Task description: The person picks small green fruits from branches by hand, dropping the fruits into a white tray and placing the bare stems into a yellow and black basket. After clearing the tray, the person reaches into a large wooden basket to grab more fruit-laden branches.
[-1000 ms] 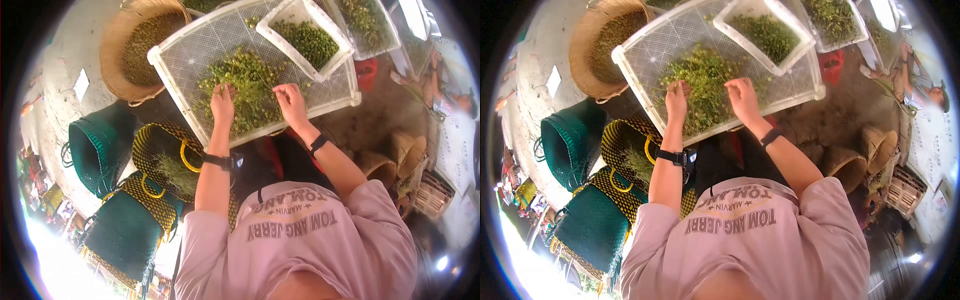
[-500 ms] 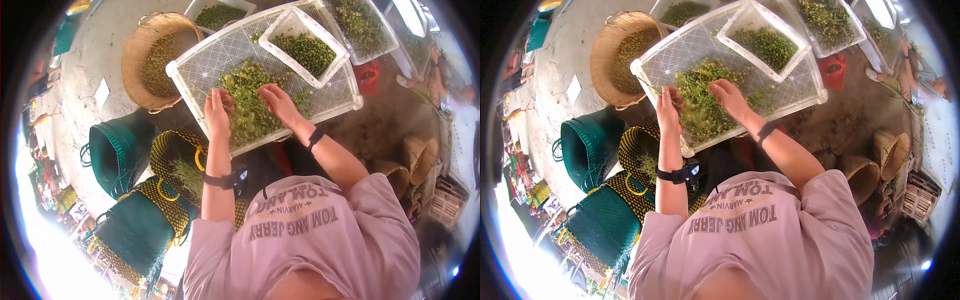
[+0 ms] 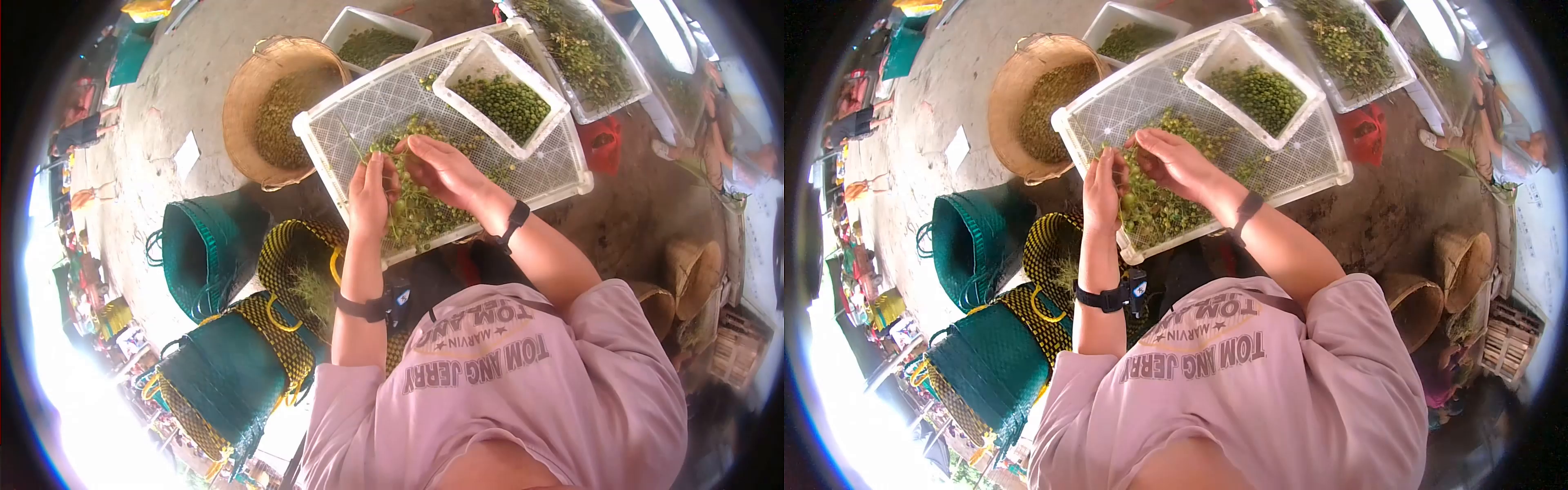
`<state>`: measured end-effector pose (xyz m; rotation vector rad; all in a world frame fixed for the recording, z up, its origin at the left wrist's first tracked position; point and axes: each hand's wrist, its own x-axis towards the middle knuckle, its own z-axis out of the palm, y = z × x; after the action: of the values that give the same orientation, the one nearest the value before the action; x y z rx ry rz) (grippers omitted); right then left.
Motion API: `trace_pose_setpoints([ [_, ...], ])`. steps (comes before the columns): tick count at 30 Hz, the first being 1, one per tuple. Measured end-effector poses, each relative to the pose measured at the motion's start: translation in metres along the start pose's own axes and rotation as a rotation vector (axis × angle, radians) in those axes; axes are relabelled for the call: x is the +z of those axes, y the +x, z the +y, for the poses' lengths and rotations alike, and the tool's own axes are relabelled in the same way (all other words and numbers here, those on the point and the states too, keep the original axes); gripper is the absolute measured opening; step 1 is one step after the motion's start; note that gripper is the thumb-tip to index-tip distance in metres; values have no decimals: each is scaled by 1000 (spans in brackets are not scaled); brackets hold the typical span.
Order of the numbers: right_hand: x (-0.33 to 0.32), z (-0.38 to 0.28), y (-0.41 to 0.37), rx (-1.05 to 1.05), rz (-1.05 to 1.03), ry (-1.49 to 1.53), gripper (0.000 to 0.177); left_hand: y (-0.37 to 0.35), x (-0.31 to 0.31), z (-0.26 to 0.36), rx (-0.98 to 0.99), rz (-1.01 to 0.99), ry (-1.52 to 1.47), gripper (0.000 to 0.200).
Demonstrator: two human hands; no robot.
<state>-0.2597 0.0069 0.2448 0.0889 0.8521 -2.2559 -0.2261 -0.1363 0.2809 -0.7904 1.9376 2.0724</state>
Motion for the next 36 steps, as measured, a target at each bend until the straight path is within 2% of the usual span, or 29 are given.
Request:
trace_pose_setpoints([
  [3,-7,-5,-1,83,126,170,26,7,-5,-7,-4,52,2,28],
  [5,-19,-10,1,-1,154,299,21,15,-9,-15,-25,108,-28,29],
  [7,-27,-9,-7,6,186,263,18,23,-12,-17,-156,263,-309,28],
  [9,-38,-2,-16,55,123,84,17,25,-16,-14,-171,263,-359,26],
  [11,-53,13,-22,68,63,54,18,25,-17,-10,-206,246,-454,24],
  [13,-57,18,-24,220,29,-116,19,28,-17,-11,-211,248,-460,24],
  [15,-46,28,-26,173,1,-201,21,30,-15,-12,-172,157,-594,19],
  [17,-25,25,-30,186,16,-153,22,27,-4,-7,-181,185,-559,19],
  [22,-33,26,-29,214,23,-121,20,31,2,-9,-142,253,-504,18],
  [24,-32,19,-35,121,139,113,15,32,0,-11,-115,308,-455,19],
  [27,-48,18,-33,130,48,201,12,31,2,-4,-137,336,-439,20],
  [30,-47,19,-26,135,-45,27,13,25,7,1,-150,228,-461,21],
  [36,-23,16,-23,81,-26,-93,17,20,15,-7,-118,249,-388,24],
])
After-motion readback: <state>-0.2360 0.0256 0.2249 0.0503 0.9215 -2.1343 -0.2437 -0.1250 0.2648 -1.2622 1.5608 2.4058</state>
